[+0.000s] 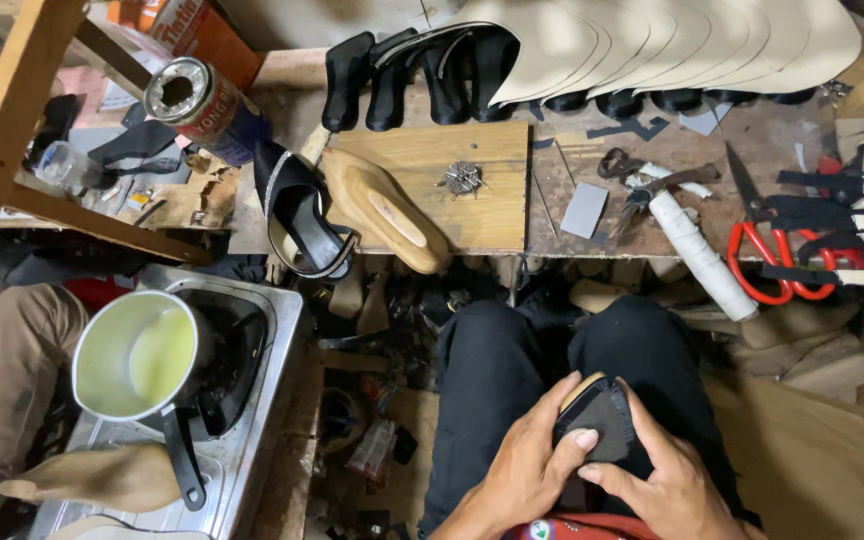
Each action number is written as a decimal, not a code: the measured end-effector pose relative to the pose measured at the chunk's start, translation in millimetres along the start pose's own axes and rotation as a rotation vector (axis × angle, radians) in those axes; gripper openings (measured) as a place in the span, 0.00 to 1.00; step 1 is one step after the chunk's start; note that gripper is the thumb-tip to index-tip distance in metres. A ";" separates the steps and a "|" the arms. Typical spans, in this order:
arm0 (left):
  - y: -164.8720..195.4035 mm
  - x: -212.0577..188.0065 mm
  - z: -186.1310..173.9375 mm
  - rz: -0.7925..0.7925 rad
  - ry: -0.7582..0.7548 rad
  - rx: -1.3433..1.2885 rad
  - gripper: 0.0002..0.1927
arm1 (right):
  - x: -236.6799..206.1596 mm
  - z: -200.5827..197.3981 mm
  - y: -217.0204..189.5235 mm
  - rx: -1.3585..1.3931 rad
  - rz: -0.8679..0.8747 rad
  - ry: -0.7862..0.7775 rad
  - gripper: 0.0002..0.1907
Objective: The person repairs a black high-heeled shoe by hand. They use a hammer to tap nails into the heel, then use pliers to pull and adjust the heel strap. The person also uses a small knife to trim excess material from the heel area.
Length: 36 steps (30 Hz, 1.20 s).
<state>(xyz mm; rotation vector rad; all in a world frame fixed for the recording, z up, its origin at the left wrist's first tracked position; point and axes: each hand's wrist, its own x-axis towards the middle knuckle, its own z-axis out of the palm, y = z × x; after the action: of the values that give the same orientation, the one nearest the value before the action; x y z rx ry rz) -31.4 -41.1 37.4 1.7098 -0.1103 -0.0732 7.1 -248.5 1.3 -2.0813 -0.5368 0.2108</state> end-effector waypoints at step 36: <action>-15.6 35.1 9.9 -0.271 0.087 -0.016 0.21 | 120.2 -48.8 -39.2 -0.140 0.062 -0.009 0.19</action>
<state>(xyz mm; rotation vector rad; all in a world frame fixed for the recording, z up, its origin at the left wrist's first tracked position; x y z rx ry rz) 2.8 -52.7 21.0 1.7004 0.1870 -0.1997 119.8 -213.2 67.8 -2.2358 -0.5048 0.2246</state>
